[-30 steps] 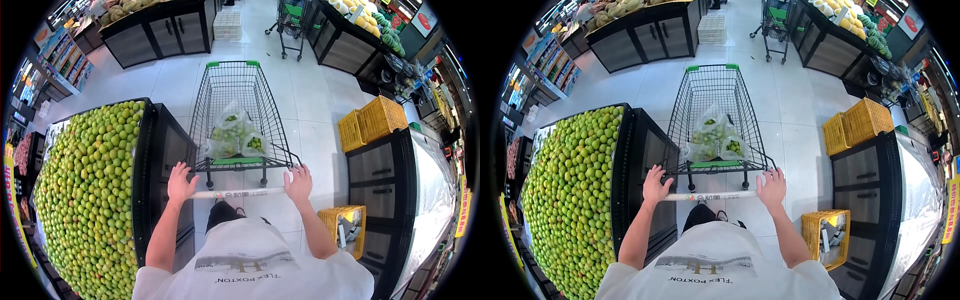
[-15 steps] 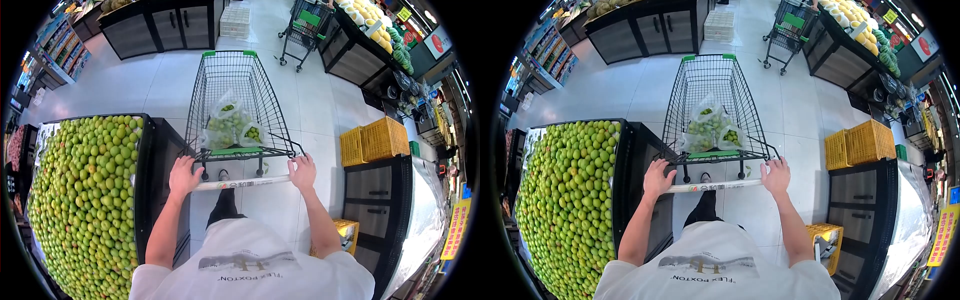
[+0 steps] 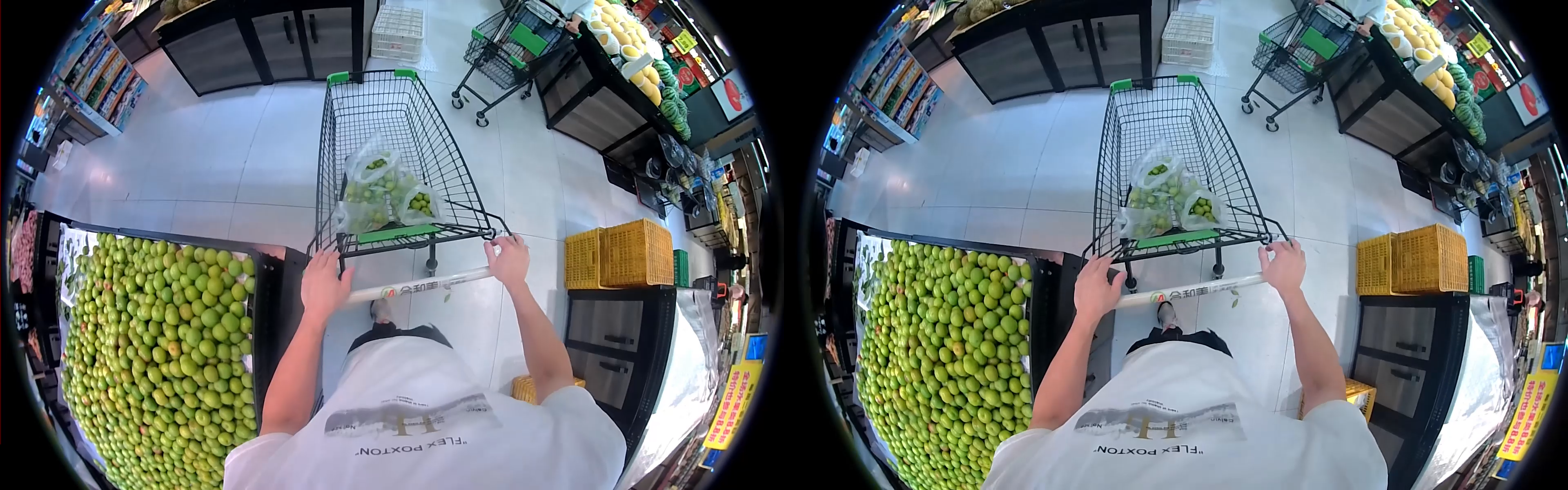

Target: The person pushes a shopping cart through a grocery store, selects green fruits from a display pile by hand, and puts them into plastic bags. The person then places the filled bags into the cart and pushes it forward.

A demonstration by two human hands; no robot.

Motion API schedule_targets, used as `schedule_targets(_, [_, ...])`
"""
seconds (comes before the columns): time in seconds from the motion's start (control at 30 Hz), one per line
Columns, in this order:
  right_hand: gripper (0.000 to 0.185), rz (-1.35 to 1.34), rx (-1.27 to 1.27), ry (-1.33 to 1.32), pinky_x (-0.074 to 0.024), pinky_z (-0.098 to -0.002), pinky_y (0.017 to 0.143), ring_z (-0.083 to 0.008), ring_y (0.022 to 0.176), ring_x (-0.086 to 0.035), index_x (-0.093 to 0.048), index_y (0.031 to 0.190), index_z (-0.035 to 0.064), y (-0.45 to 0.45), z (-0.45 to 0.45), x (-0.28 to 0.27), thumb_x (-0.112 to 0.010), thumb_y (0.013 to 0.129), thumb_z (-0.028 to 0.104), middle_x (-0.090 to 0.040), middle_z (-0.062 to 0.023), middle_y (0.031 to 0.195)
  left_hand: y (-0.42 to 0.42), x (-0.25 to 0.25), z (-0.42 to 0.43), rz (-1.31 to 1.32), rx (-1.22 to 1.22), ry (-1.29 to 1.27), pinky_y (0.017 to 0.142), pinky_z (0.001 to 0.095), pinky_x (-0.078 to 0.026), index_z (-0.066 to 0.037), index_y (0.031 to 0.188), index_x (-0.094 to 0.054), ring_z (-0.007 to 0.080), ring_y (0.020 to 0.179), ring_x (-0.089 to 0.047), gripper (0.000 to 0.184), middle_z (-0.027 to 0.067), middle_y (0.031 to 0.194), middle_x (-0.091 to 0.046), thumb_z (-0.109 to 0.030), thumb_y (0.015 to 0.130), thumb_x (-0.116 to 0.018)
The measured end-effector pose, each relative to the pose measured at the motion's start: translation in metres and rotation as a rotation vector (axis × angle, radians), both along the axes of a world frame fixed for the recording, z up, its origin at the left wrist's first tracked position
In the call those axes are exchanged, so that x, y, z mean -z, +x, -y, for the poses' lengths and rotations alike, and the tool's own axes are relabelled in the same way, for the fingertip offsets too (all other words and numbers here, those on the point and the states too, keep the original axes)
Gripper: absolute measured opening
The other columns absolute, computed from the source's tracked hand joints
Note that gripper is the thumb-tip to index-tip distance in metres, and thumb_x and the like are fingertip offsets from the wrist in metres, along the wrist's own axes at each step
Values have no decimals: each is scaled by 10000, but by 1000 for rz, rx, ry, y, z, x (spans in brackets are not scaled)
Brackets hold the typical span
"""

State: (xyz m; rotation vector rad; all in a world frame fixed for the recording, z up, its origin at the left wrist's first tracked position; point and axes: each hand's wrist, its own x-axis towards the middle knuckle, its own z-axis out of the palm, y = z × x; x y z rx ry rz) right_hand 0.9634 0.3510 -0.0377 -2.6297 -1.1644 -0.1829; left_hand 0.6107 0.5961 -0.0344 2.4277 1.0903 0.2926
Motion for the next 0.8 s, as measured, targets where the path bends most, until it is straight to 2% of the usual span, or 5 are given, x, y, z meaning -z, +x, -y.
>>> schedule_targets(0.2, [205,-20,-3,28,-495,-463,955,-408,1128,-631,-754,850,105,35,-60,-1,-740,869,309,-737,-111,895,29,-2,-42,-39,-30,-22,1127,466,-403,-7,1273,-640,368,1337,-529,497,192,1328,-645,-340,907,-688])
schedule_targets(0.27, [235,-67,2,10,-466,-470,1007,-408,1189,-596,-754,865,116,46,-79,-1,-704,882,345,-752,-111,973,39,-1,-55,-68,-68,-51,1128,462,-401,-11,1283,-633,370,1348,-519,499,201,1338,-636,-346,916,-682])
schedule_targets(0.4, [236,-79,-22,25,-466,-473,996,-399,1192,-594,-753,859,116,69,-117,3,-701,883,345,-753,-107,971,55,-2,-83,-78,-78,-73,1121,459,-409,-16,1285,-634,369,1358,-508,494,213,1336,-630,-345,920,-683])
schedule_targets(0.67, [248,-63,-124,31,-454,-478,1005,-382,1215,-585,-755,852,116,112,-206,7,-718,869,360,-751,-94,983,85,-16,-134,-67,-210,-57,1081,465,-444,-19,1226,-646,366,1328,-532,427,180,1295,-655,-289,899,-698])
schedule_targets(0.8, [250,-39,-266,11,-424,-491,1031,-394,1248,-557,-755,864,114,127,-260,6,-726,865,362,-747,-98,1011,91,-7,-165,-57,-270,-54,1056,465,-463,-35,1210,-651,357,1321,-539,407,173,1280,-662,-276,887,-710])
